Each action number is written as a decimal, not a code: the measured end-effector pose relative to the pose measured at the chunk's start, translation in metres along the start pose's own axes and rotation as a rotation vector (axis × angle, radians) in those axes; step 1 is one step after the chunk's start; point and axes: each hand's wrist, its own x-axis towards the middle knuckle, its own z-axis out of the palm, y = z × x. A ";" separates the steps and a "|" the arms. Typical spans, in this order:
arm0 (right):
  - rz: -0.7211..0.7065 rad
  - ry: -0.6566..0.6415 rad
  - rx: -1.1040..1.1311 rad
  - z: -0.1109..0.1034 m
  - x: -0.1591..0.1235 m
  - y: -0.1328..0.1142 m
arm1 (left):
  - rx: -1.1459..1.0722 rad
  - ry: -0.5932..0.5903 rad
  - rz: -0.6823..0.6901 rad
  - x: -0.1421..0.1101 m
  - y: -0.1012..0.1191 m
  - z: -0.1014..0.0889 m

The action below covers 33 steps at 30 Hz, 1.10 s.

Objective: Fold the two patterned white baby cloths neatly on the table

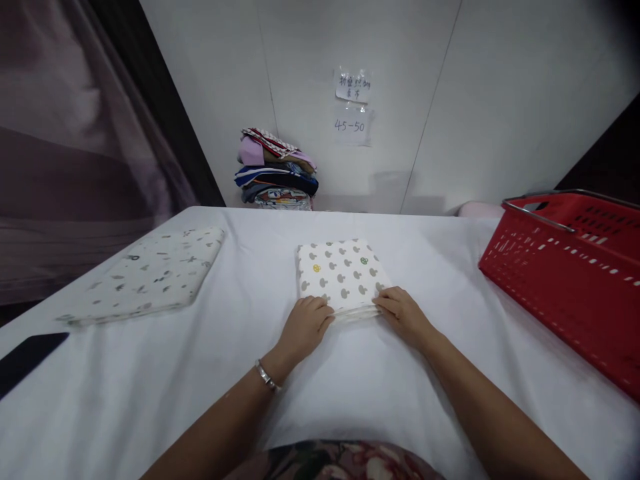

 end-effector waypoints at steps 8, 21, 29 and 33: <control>0.031 -0.021 0.016 0.002 -0.001 0.004 | 0.075 -0.044 -0.104 -0.007 -0.002 -0.016; 0.010 -0.008 0.014 0.005 -0.004 0.007 | 0.140 -0.081 -0.139 -0.008 0.003 -0.015; 0.026 0.006 0.012 0.003 -0.006 0.010 | -0.030 -0.085 -0.243 -0.016 -0.004 -0.023; 0.038 0.029 -0.063 0.001 -0.007 0.013 | -0.099 -0.112 -0.270 -0.020 -0.009 -0.023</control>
